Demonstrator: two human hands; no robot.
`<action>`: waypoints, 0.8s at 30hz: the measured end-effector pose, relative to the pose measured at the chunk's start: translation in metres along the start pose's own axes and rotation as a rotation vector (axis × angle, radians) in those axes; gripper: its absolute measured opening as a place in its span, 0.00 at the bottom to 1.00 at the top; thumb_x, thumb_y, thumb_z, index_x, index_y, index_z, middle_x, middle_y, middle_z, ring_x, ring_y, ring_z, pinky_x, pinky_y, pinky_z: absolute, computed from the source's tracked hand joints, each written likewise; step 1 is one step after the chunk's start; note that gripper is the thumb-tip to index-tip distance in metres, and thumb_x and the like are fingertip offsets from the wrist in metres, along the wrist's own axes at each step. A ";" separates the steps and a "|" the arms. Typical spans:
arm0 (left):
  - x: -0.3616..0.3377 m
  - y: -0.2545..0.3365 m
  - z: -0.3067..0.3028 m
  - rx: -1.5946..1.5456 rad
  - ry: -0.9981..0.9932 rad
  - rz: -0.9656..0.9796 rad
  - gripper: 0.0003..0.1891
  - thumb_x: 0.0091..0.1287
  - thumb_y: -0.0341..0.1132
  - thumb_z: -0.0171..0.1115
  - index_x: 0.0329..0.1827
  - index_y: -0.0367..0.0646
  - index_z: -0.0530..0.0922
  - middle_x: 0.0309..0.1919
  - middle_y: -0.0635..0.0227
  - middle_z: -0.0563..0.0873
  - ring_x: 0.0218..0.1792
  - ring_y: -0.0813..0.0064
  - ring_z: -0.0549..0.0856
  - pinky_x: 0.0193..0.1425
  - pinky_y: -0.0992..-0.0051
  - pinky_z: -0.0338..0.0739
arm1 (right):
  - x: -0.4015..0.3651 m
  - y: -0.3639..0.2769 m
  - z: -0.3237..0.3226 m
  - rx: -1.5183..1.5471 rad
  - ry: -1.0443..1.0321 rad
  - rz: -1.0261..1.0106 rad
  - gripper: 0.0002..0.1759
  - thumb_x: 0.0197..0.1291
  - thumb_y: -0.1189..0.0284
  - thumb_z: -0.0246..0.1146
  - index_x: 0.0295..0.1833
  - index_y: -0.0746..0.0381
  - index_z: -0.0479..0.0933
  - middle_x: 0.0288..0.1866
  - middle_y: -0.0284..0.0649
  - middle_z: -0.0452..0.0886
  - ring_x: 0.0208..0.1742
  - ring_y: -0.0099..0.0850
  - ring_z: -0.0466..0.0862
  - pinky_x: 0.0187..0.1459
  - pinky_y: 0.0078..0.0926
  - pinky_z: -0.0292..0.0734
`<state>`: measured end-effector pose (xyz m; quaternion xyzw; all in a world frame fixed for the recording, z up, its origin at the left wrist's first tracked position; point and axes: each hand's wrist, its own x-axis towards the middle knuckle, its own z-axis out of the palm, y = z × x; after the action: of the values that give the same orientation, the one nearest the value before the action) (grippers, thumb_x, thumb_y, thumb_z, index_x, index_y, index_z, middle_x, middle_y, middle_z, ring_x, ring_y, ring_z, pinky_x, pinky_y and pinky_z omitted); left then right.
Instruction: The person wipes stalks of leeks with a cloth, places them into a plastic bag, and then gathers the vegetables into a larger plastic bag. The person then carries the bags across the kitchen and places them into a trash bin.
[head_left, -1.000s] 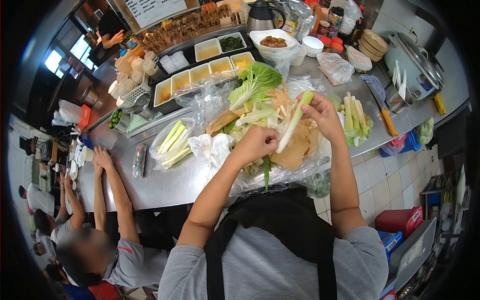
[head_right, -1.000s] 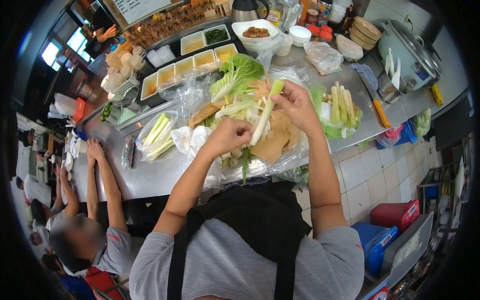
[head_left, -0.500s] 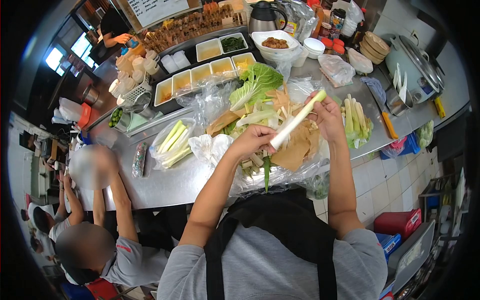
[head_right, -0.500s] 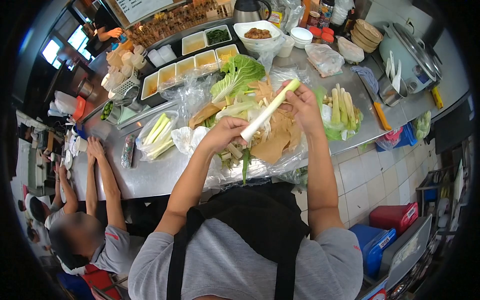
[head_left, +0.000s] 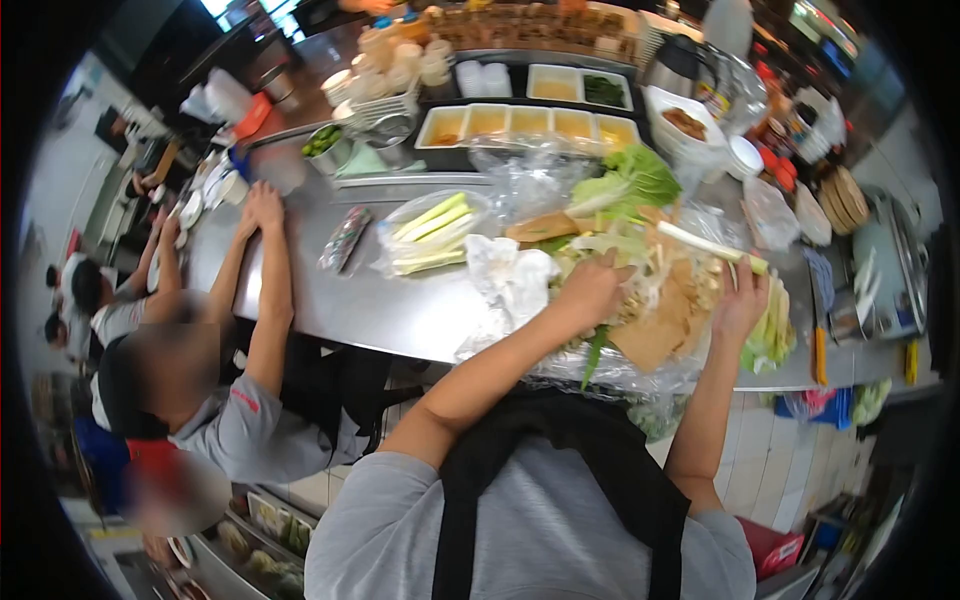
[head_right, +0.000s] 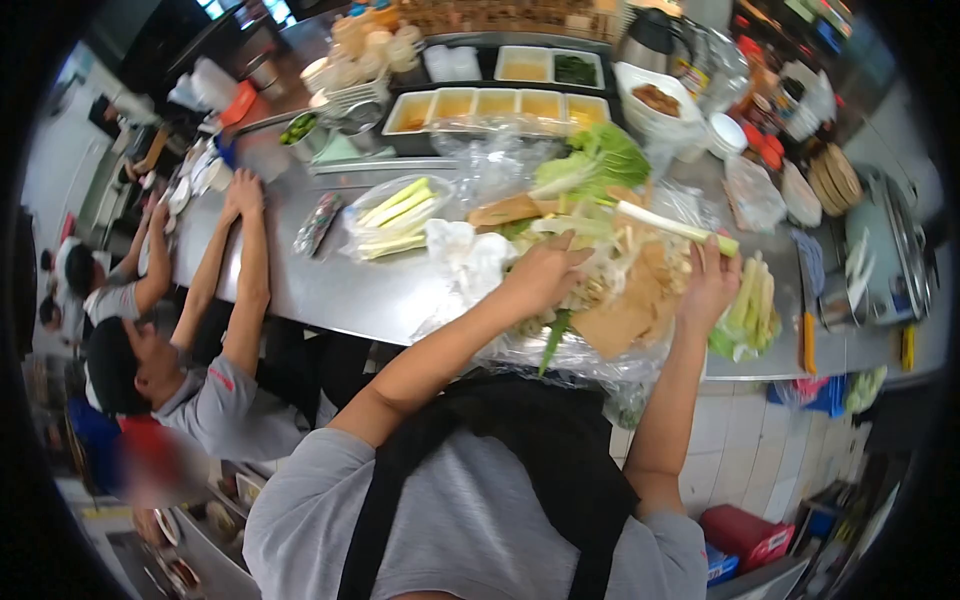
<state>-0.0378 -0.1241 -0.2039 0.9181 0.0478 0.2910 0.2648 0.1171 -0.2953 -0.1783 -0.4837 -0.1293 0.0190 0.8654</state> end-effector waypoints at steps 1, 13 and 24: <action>0.001 0.005 -0.015 -0.074 0.037 -0.074 0.08 0.54 0.26 0.60 0.37 0.38 0.80 0.28 0.57 0.83 0.30 0.64 0.82 0.36 0.73 0.75 | 0.001 0.003 0.001 -0.072 0.067 0.047 0.12 0.58 0.76 0.58 0.48 0.66 0.70 0.40 0.38 0.75 0.42 0.30 0.79 0.47 0.24 0.75; -0.126 -0.206 -0.166 0.175 0.437 -1.026 0.19 0.48 0.32 0.62 0.46 0.43 0.80 0.52 0.49 0.75 0.43 0.60 0.78 0.49 0.67 0.72 | -0.064 0.129 0.222 -0.466 -0.846 0.123 0.11 0.41 0.77 0.67 0.35 0.64 0.78 0.31 0.36 0.79 0.33 0.23 0.77 0.36 0.19 0.72; -0.141 -0.204 -0.168 0.033 0.574 -0.489 0.23 0.46 0.22 0.58 0.50 0.39 0.78 0.45 0.65 0.78 0.26 0.80 0.75 0.33 0.82 0.72 | -0.087 0.207 0.265 -1.054 -1.369 -0.364 0.16 0.49 0.72 0.61 0.47 0.57 0.77 0.43 0.41 0.79 0.45 0.40 0.78 0.49 0.34 0.71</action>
<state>-0.2347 0.0930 -0.2647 0.7649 0.3425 0.4637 0.2874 -0.0125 0.0219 -0.2387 -0.6744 -0.6861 0.1043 0.2522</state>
